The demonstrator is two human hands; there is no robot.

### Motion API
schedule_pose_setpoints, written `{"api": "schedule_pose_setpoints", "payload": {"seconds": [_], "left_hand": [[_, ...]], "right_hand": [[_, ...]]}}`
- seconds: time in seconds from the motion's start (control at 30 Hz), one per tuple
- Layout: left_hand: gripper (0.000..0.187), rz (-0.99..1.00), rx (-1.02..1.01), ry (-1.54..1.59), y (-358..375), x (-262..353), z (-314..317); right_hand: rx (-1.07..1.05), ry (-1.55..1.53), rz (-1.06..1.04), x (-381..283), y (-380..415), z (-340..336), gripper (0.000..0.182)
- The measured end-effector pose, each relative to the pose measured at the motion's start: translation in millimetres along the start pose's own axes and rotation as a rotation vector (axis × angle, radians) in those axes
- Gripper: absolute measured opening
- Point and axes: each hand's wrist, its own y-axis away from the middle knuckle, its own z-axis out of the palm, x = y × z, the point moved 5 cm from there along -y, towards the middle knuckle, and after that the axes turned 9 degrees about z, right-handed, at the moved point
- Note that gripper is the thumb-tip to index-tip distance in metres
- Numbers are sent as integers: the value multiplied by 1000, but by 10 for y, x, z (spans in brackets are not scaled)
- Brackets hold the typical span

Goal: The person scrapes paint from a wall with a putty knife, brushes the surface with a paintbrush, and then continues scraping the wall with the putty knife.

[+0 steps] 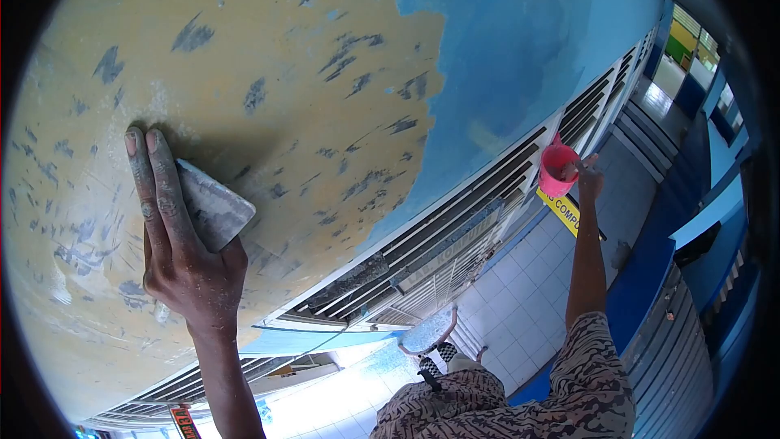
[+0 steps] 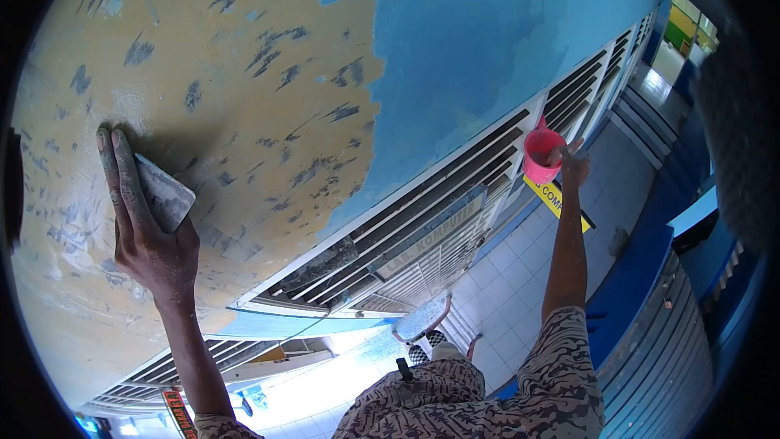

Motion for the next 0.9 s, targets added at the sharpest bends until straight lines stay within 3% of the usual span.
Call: {"api": "schedule_pose_setpoints", "payload": {"seconds": [0.13, 0.2, 0.27, 0.3, 0.33, 0.4, 0.47, 0.5, 0.57, 0.63, 0.7, 0.77, 0.8, 0.83, 0.9], "left_hand": [[72, 19, 19, -7, -1, -6, -3], [72, 25, 31, -4, 2, -15, 9], [72, -13, -3, 45, 11, 0, 0], [72, -15, -9, 36, 16, 10, -19], [71, -33, -24, 85, 25, 8, -27], [65, -150, -112, 268, 124, -10, -19], [61, -141, -155, 359, 403, 133, -39], [56, -128, -192, 459, 569, 247, -30], [35, -178, -140, 662, 885, 546, -53], [32, -821, -450, 1123, 1648, 832, 63], [34, -1227, -291, 1302, 1832, 1178, 46], [37, -1430, -237, 1320, 2150, 1436, 71], [38, -1458, -231, 1286, 2399, 1549, 88], [39, -1482, -280, 1347, 2491, 1602, 66], [38, -1533, -405, 1413, 2566, 1649, 4]], "right_hand": [[23, -79, -46, -320, 808, -514, 66], [186, -159, -232, -266, 1251, -570, 61], [-35, -230, -131, -385, 1908, -803, 51], [-53, -342, -182, -314, 2170, -747, 46], [-137, -337, -66, -169, 2427, -662, 42], [-333, -356, -38, -213, 3105, -654, 31], [-636, -487, -372, -230, 3725, -538, 28], [-968, -574, -290, -356, 4048, -575, 27], [-1361, -668, -69, -678, 4661, -822, 36], [-1708, -681, 2, -1117, 5095, -1244, 48], [-1920, -787, 20, -1310, 5408, -1497, 56], [-2002, -723, -122, -1367, 5545, -1704, 53], [-2007, -549, -364, -1491, 5577, -1822, 45], [-2019, -541, -366, -1547, 5616, -1927, 45], [-1985, -611, 16, -1566, 5642, -2015, 33]]}}
